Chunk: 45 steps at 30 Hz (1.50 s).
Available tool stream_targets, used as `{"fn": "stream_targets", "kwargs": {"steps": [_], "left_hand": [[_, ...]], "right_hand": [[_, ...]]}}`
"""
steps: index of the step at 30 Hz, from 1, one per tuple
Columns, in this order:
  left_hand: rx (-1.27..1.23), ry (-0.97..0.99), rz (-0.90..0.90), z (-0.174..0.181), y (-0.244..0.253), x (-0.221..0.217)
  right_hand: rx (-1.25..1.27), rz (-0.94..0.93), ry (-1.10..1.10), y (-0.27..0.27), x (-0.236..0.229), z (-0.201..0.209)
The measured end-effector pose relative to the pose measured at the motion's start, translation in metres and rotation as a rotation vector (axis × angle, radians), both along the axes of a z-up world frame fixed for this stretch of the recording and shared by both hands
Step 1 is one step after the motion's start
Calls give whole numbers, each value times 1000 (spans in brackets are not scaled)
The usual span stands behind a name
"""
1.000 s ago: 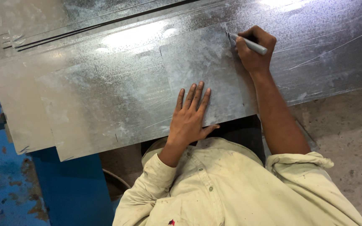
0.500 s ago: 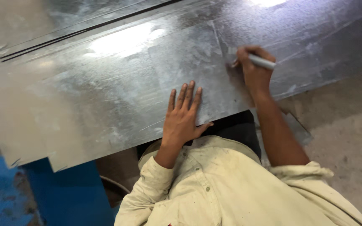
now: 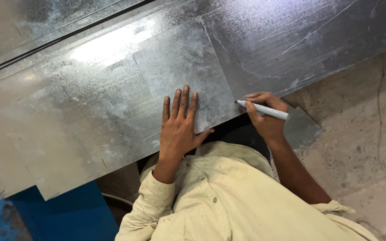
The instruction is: The person uses a white marker to draw lines on a large metal sheet. They repeatedly lift a smaller metal template, position it on the sheet, and trace its edges to create rectangular outlines. The process is repeated multiple times across the surface of the metal sheet.
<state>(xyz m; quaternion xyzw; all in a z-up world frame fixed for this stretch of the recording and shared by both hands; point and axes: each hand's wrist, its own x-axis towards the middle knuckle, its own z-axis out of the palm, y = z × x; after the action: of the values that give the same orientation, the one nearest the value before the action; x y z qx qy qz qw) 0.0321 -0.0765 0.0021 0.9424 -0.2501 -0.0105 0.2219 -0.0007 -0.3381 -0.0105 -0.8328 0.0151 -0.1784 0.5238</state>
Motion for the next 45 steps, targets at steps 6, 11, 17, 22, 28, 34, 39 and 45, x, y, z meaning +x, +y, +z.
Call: {"fn": "stream_targets", "kwargs": {"steps": [6, 11, 17, 22, 28, 34, 39, 45], "left_hand": [[-12, 17, 12, -5, 0, -2], [31, 14, 4, -10, -1, -1], [25, 24, 8, -12, -1, -3], [25, 20, 9, -8, 0, -3], [14, 30, 8, -4, 0, -3], [16, 31, 3, -6, 1, -3], [17, 31, -1, -10, 0, -3], [18, 25, -1, -11, 0, -3]], "right_hand": [[-97, 24, -59, 5, 2, 8], [-121, 43, -50, 1, -3, 8], [-46, 114, -5, -7, -3, 6], [-5, 15, 26, -7, 8, 8], [-4, 39, 14, -4, 15, 5], [-42, 46, 16, -1, 11, 5], [-137, 68, -41, 1, 8, 9], [56, 148, -37, -6, 13, -2]]}}
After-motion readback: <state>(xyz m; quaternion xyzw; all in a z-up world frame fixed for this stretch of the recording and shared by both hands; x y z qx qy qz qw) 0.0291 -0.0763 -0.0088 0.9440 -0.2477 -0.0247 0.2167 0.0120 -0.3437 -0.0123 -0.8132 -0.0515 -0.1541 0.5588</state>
